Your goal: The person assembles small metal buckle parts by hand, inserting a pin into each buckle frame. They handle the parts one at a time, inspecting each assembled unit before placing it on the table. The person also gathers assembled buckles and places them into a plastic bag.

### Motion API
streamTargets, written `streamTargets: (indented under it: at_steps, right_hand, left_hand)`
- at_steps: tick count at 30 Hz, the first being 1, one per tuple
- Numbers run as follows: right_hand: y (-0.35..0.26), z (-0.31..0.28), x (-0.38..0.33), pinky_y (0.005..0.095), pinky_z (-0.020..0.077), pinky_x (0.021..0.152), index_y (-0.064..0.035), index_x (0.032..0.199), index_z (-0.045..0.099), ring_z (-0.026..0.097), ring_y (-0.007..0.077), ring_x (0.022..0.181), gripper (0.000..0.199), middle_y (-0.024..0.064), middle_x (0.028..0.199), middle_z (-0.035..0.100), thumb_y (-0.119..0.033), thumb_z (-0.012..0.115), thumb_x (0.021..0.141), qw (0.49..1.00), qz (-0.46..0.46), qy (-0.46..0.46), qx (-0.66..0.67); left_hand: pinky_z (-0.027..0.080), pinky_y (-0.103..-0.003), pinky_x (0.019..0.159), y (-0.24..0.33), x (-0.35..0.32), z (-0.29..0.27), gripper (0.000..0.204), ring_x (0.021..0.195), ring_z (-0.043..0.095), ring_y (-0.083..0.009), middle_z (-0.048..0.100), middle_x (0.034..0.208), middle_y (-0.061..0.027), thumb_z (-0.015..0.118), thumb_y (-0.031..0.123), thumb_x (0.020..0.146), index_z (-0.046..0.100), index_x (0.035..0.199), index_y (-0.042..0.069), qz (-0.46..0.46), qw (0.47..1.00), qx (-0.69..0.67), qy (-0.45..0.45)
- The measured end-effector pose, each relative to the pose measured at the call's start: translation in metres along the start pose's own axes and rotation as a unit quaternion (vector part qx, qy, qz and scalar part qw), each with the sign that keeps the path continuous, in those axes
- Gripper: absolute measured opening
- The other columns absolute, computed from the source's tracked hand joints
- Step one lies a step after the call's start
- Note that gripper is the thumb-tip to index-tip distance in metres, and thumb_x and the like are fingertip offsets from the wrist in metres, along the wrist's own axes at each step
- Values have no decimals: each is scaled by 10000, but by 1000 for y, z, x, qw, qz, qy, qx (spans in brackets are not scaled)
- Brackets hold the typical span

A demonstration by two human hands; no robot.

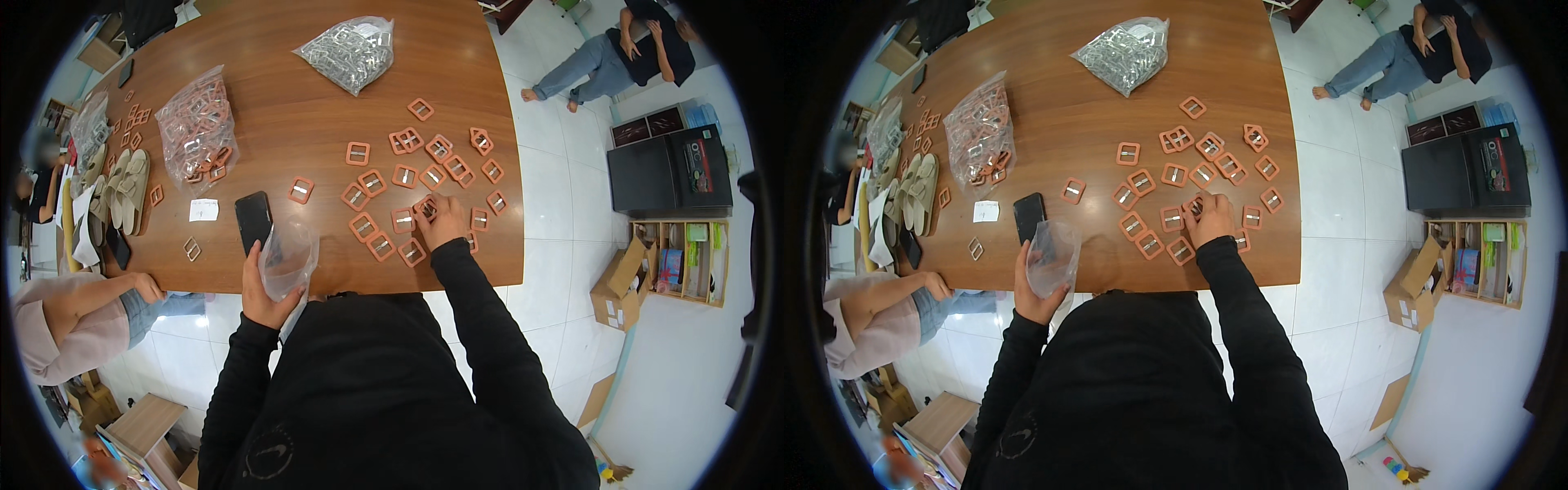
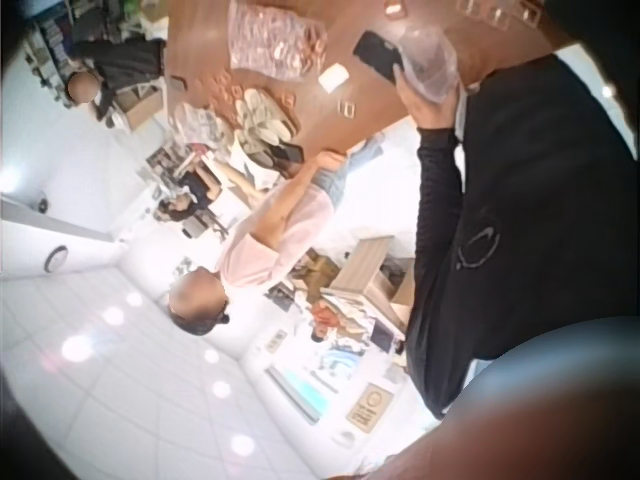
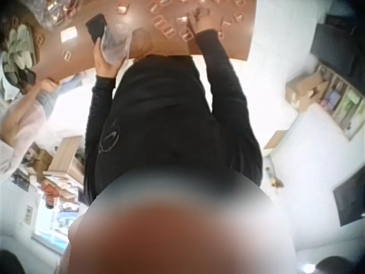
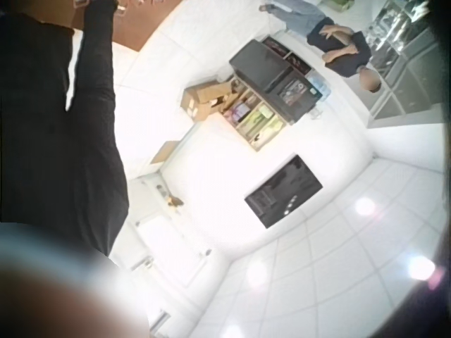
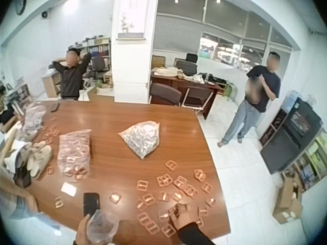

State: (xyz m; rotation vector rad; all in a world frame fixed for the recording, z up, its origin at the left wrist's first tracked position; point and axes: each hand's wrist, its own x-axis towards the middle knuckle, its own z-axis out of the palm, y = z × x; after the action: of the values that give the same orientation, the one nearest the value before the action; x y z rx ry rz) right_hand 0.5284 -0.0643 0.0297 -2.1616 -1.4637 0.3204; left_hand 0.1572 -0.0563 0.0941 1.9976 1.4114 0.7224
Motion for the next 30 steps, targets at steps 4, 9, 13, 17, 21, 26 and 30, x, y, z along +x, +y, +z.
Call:
streamTargets:
  at_steps: [4, 9, 13, 17, 21, 26, 30]
  right_hand:
    - [6, -9, 7, 430, 460, 888, -11, 1262, 522, 539, 347, 1043, 606, 181, 1114, 547, -182, 783, 742, 996, -16, 61, 60]
    - [19, -18, 5, 429, 450, 908, 4, 1295, 475, 532, 356, 1053, 664, 197, 1124, 538, -182, 792, 742, 996, -64, 48, 46]
    - [30, -20, 2, 434, 432, 938, 5, 1282, 477, 519, 361, 1079, 646, 199, 1125, 549, -188, 791, 751, 994, 50, 68, 75]
    - [44, -28, 3, 438, 420, 937, -16, 1233, 524, 514, 364, 1069, 581, 187, 1117, 568, -187, 790, 745, 995, 0, 95, 38]
    - [48, -32, -2, 448, 396, 950, -31, 1222, 536, 497, 362, 1073, 574, 172, 1118, 568, -177, 787, 728, 994, -100, 31, -26]
    - [43, -25, -4, 454, 398, 933, -36, 1202, 545, 477, 371, 1076, 555, 167, 1096, 568, -161, 782, 716, 993, -84, 57, -66]
    - [50, -28, -8, 467, 395, 921, -47, 1183, 561, 489, 358, 1064, 513, 154, 1119, 558, -165, 766, 727, 991, -91, 80, -57]
  left_hand:
    - [415, -391, 1006, 1, 9, 5, 1023, 1171, 525, -317, 516, 1246, -202, 794, 91, 630, 237, 1485, 23, 9, 1000, -4, 1]
    - [420, -391, 1002, 3, 12, 10, 1023, 1167, 527, -317, 519, 1244, -201, 797, 101, 632, 236, 1484, 21, 3, 1000, -10, -8]
    - [418, -398, 1005, 5, 11, 9, 1010, 1177, 518, -340, 503, 1264, -215, 809, 116, 630, 255, 1468, 9, 5, 1000, -2, -9]
    - [406, -414, 1017, 5, 10, 8, 990, 1193, 499, -394, 469, 1303, -235, 829, 148, 626, 289, 1440, -11, -24, 999, -24, -13]
    - [410, -413, 1012, 6, 10, 8, 987, 1186, 502, -393, 470, 1295, -236, 830, 150, 627, 291, 1439, -10, -33, 999, -33, -16]
    - [426, -392, 997, 8, 11, 9, 1002, 1172, 529, -322, 525, 1240, -207, 798, 93, 630, 265, 1475, 24, -5, 1000, -7, -15]
    - [426, -394, 997, 5, 12, 8, 989, 1172, 529, -320, 523, 1242, -204, 789, 87, 638, 266, 1475, 26, 0, 1000, -6, -11]
